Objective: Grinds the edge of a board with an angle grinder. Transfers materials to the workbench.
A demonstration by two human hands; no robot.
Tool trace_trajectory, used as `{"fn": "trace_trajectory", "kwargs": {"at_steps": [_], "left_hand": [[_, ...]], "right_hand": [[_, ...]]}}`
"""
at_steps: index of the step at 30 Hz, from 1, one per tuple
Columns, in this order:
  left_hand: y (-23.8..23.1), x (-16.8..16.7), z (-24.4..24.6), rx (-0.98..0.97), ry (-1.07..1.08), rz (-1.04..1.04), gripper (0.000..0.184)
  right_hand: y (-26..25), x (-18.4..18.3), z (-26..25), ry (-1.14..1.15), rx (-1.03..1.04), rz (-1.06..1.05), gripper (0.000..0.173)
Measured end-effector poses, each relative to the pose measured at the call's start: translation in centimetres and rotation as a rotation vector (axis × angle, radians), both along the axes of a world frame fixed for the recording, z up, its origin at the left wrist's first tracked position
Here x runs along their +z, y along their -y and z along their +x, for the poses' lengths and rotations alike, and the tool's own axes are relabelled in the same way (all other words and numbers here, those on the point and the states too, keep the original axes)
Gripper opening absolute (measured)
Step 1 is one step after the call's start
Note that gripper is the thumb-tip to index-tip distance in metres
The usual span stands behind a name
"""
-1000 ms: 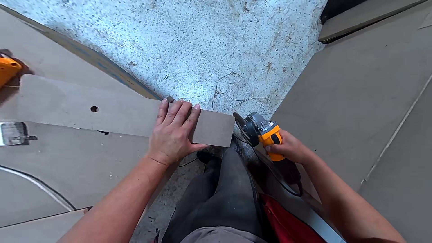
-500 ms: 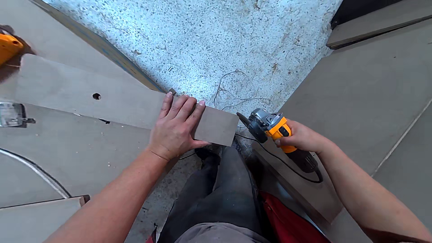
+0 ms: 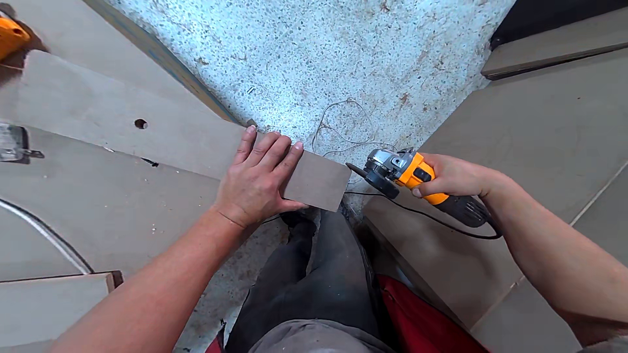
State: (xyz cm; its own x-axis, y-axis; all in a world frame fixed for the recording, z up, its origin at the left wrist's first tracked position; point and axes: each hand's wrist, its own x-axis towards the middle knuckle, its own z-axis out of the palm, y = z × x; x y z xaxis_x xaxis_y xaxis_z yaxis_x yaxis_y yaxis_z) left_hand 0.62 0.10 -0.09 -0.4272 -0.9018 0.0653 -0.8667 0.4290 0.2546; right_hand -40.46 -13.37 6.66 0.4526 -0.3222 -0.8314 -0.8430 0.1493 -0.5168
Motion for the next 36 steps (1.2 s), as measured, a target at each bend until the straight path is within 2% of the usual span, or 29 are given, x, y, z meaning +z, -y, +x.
{"fn": "trace_trajectory", "kwargs": {"at_steps": [3,9,12,16,20,24,28,36], "left_hand": [[0.0,0.1,0.0,0.002,-0.004,0.009,0.116],[0.0,0.1,0.0,0.004,-0.007,0.008,0.117],[0.0,0.3,-0.1,0.006,-0.001,0.003,0.117],[0.0,0.2,0.0,0.004,0.0,0.004,0.117],[0.1,0.2,0.0,0.006,-0.009,-0.009,0.117],[0.1,0.1,0.0,0.002,0.003,-0.011,0.119],[0.1,0.0,0.1,0.002,0.026,-0.005,0.121],[0.1,0.0,0.0,0.035,0.047,-0.018,0.121]], "right_hand": [[1.6,0.4,0.7,0.009,0.073,0.0,0.054],[4.3,0.6,1.9,-0.027,0.223,-0.028,0.054],[4.3,0.8,1.5,-0.028,0.187,-0.02,0.054],[0.6,0.6,-0.8,0.078,-0.134,0.024,0.056],[-7.1,-0.7,-2.4,0.213,-0.51,-0.02,0.054],[-13.7,-2.3,-1.7,0.248,-0.755,0.011,0.051],[-16.9,-3.6,-0.1,0.296,-0.873,0.056,0.049],[-19.1,-4.1,3.9,0.329,-1.045,0.045,0.051]]}}
